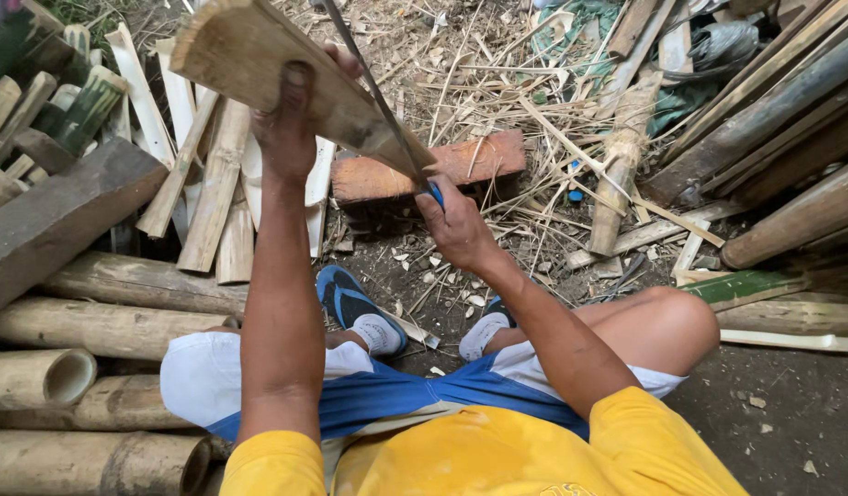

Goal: The person sits on the ground and uses a machete to split bamboo poles into flat strips. They repeatedly position each pole on a brick, strike it with the machete, and set the resulting strips aside.

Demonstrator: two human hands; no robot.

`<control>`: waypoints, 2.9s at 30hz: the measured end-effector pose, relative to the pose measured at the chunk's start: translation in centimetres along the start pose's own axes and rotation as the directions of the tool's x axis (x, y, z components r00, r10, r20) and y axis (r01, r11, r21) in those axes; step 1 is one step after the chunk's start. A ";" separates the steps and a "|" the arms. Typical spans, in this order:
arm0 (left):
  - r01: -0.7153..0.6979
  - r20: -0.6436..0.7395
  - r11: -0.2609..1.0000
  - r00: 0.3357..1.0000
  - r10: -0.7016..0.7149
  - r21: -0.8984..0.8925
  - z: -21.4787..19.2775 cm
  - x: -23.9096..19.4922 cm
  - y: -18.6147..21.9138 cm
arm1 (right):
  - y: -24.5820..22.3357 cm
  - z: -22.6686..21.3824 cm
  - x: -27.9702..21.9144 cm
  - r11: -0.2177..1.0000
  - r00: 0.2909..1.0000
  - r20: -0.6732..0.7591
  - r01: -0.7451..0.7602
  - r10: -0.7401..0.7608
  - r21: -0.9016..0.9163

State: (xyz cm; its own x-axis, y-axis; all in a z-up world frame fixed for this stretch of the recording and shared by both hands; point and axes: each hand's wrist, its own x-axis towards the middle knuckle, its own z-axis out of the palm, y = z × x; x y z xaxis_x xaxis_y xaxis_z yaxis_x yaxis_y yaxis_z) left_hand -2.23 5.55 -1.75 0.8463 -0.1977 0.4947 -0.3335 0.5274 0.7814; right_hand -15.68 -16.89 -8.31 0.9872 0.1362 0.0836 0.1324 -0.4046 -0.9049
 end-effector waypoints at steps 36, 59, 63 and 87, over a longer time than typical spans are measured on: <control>-0.089 -0.226 0.994 0.969 0.102 0.066 1.4 0.6 -1.8 | 3.6 3.4 2.3 0.994 0.993 -0.093 -0.074 0.067 -0.085; -0.167 -0.285 0.923 0.919 0.273 0.346 -0.9 -1.3 -1.5 | 30.0 7.7 0.6 0.788 0.818 -0.129 -0.575 0.561 -0.220; 0.010 -0.174 0.416 0.918 0.357 0.909 -0.4 -1.5 -0.6 | 22.6 7.7 -0.3 0.900 0.913 -0.056 -0.409 0.405 -0.150; -0.001 -0.401 0.646 0.782 0.476 0.764 0.3 0.8 -2.1 | 17.2 8.4 0.8 0.944 0.949 -0.173 -0.291 0.264 -0.154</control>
State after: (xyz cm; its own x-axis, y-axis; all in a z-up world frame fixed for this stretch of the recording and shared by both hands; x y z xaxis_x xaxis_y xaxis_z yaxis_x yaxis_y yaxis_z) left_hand -1.03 4.02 -2.86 0.6699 0.4282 0.6065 -0.5337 -0.2903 0.7943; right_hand -13.39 -16.10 -27.33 0.9872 -0.1338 -0.0872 -0.1480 -0.5611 -0.8144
